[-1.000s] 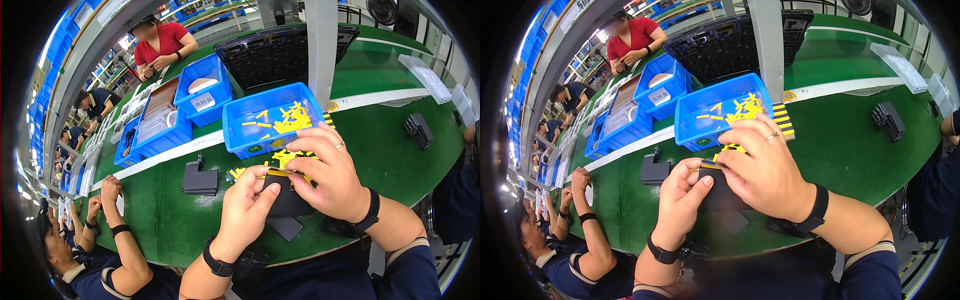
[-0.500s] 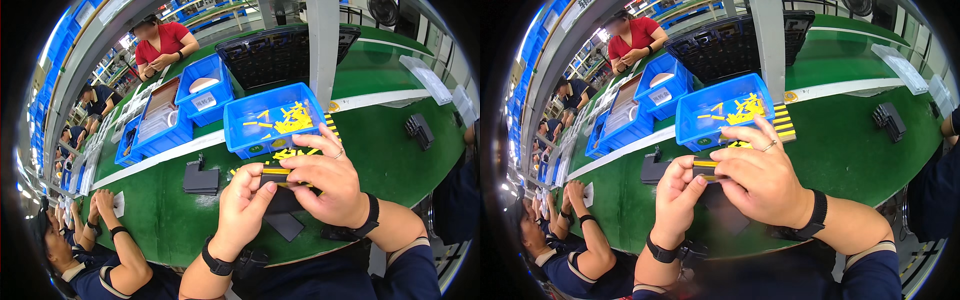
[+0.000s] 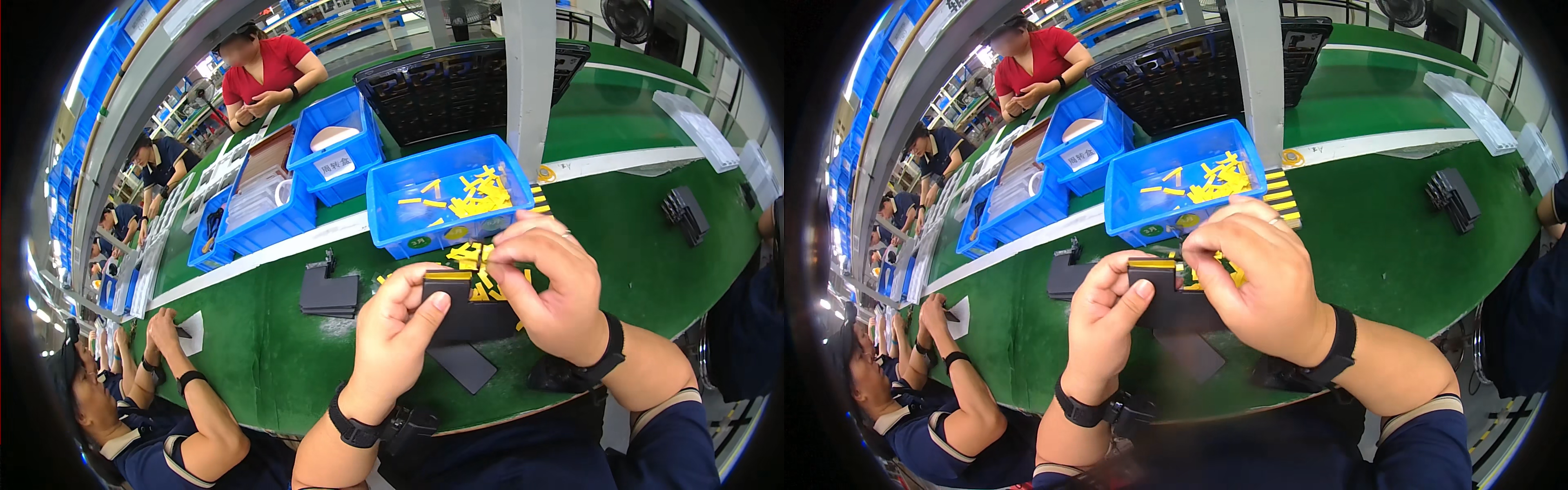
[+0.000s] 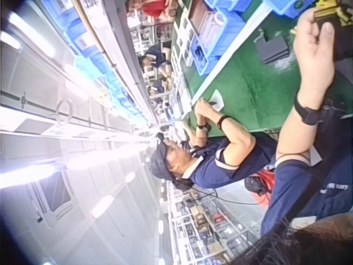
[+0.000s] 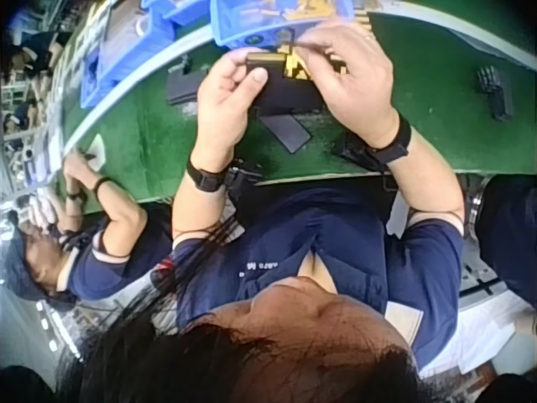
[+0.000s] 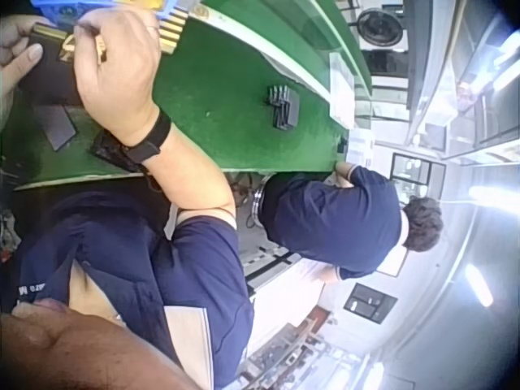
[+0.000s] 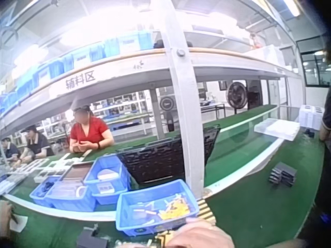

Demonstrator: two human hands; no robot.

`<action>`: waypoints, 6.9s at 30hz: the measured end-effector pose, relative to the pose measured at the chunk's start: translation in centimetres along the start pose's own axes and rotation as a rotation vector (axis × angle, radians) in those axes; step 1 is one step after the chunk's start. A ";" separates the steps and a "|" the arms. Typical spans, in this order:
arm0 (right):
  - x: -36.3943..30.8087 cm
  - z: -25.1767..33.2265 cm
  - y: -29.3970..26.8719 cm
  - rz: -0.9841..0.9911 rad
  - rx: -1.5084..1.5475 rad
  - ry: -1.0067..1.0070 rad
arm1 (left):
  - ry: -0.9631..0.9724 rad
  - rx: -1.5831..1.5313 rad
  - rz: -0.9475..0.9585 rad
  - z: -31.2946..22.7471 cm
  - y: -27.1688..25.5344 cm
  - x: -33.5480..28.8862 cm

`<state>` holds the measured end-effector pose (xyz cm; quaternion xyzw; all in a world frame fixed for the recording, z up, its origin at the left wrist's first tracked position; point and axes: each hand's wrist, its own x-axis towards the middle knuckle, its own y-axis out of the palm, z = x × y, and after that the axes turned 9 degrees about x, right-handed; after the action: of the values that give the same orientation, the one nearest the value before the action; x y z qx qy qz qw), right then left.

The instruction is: The person picks up a black component and a yellow-and-black striped sticker, peels the backing off, and presses the sticker onto the component. They repeat this process several times before placing the finished pieces into a stack on the table.

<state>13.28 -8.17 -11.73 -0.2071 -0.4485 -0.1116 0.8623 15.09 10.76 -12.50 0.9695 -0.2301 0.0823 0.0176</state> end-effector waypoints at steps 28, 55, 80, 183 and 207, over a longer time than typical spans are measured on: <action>0.8 -1.1 -0.5 0.087 -0.112 -0.047 | -0.069 -0.052 -0.029 0.2 -0.4 0.1; -0.5 -1.0 0.2 0.080 0.161 0.188 | -0.057 -0.022 -0.012 0.5 -0.1 0.2; -1.5 -1.0 1.1 0.260 0.298 0.393 | 0.172 0.487 -0.039 0.2 -1.1 1.2; 0.0 -0.1 0.3 0.030 0.089 0.052 | 0.038 0.021 -0.034 0.1 0.0 0.1; 0.9 -1.4 -0.4 0.047 -0.035 0.013 | 0.045 0.174 -0.101 0.7 -0.4 0.2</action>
<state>14.68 -9.20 -11.61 -0.2319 -0.4356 -0.1004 0.8639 15.52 10.97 -13.20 0.9756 -0.1727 0.1228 -0.0573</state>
